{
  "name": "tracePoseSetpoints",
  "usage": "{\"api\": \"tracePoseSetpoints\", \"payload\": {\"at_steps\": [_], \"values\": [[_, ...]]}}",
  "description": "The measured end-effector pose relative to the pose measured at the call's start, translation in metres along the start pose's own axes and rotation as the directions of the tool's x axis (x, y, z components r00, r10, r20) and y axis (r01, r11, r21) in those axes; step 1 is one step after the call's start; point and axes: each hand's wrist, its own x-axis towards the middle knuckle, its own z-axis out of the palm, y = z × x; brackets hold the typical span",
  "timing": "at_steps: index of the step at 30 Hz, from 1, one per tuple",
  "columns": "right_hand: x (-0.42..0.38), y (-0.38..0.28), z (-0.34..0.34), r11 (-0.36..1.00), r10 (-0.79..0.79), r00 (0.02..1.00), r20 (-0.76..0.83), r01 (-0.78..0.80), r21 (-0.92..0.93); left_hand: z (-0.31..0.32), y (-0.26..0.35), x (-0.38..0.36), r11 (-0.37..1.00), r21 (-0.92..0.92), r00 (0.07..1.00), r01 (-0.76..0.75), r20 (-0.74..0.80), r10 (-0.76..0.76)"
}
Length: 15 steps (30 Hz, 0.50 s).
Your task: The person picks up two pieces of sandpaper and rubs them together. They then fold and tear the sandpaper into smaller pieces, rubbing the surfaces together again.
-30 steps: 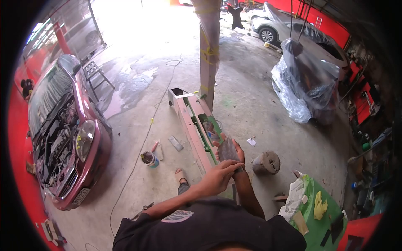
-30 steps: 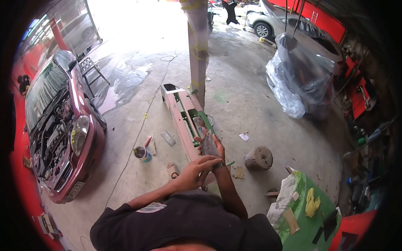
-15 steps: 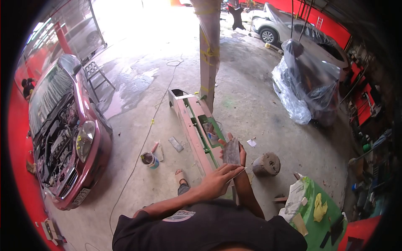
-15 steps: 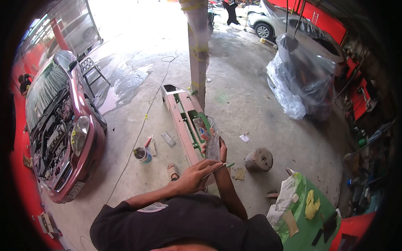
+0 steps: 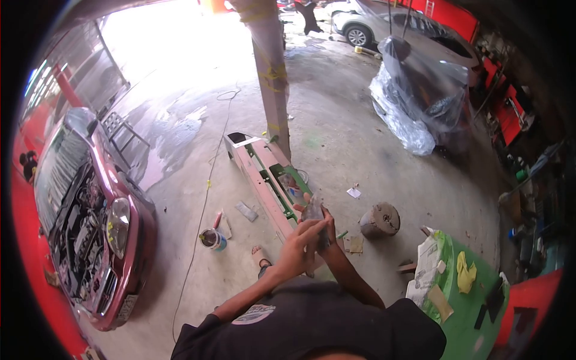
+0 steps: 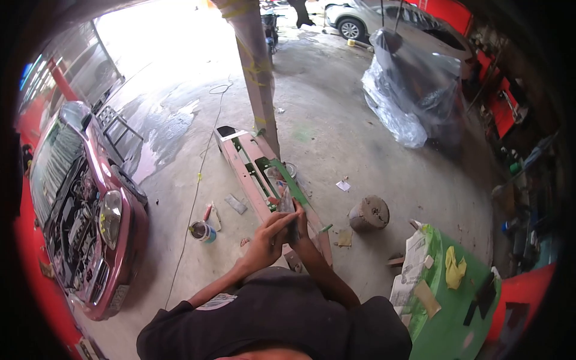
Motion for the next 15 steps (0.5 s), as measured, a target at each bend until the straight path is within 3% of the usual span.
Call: {"api": "tracePoseSetpoints", "payload": {"at_steps": [6,11,14,15], "values": [[-0.013,0.007,0.009,0.987,-0.106,0.994,0.009,0.106,-0.117,0.003,0.000,0.003,1.000,0.015,1.000,0.023,-0.020,-0.023],[-0.006,0.023,0.018,0.998,-0.043,0.984,-0.173,0.035,-0.049,-0.002,-0.015,0.011,0.993,0.116,0.997,-0.007,-0.078,0.016],[-0.005,-0.001,0.011,0.995,0.004,0.989,-0.149,-0.019,-0.095,0.003,0.003,-0.004,0.997,0.067,0.999,0.048,0.016,-0.049],[0.006,-0.001,-0.022,0.995,-0.003,0.995,-0.103,-0.008,-0.103,0.005,0.009,-0.007,0.999,0.050,0.998,-0.007,0.058,0.004]]}}
